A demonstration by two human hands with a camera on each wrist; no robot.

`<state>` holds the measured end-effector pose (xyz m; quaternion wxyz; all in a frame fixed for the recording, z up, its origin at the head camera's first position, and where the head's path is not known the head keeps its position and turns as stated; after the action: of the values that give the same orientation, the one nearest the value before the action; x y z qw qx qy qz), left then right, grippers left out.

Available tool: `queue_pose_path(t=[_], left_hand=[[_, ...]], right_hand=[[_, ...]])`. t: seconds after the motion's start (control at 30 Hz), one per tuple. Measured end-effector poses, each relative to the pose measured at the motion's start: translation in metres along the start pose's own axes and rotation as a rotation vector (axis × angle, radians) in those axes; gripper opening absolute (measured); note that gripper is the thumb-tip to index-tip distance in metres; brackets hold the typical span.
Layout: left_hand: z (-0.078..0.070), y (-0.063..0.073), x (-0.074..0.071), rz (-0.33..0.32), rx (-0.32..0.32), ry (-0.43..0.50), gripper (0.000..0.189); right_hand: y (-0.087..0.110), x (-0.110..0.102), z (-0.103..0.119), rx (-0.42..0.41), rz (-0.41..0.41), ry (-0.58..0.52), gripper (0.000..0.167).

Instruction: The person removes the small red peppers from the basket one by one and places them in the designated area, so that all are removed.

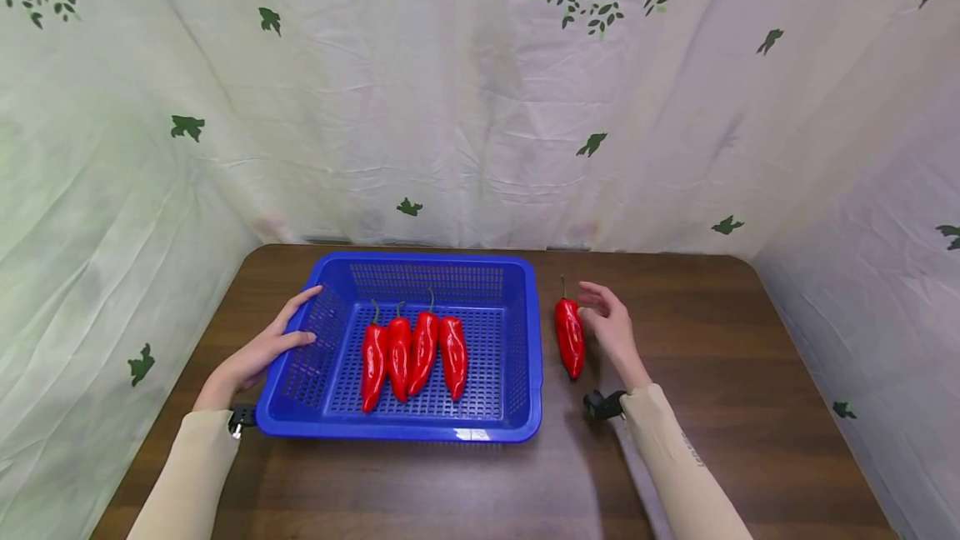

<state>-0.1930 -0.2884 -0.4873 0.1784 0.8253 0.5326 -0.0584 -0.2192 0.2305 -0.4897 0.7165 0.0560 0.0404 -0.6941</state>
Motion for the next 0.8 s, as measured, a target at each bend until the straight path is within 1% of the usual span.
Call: queue_pose_path(t=[0.13, 0.3, 0.5, 0.63, 0.8], left_hand=[[-0.001, 0.0, 0.0, 0.003, 0.007, 0.001, 0.071], [-0.004, 0.001, 0.001, 0.002, 0.016, 0.003, 0.072], [-0.005, 0.002, 0.001, 0.002, 0.017, 0.0, 0.073], [-0.003, 0.002, 0.001, 0.001, 0.016, -0.006, 0.072], [-0.001, 0.0, 0.0, 0.0, 0.016, -0.007, 0.072]], right_hand=[[-0.001, 0.006, 0.014, -0.046, 0.043, -0.044, 0.045], [-0.002, 0.019, 0.037, -0.068, 0.098, -0.087, 0.043], [-0.001, 0.035, 0.059, -0.068, 0.172, -0.112, 0.042], [-0.002, 0.044, 0.068, -0.047, 0.214, -0.14, 0.042], [-0.004, 0.051, 0.075, -0.028, 0.252, -0.134, 0.041]])
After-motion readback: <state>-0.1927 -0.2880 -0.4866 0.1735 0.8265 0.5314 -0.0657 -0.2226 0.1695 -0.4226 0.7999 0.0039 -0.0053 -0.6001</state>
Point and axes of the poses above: each hand's wrist, its own y-axis away from the middle knuckle, its own x-axis out of the palm, z = x × y, the point moved 2 cm from there along -y, towards the middle knuckle, and after that the axes turned 9 degrees about -y, right-handed, at the moved point
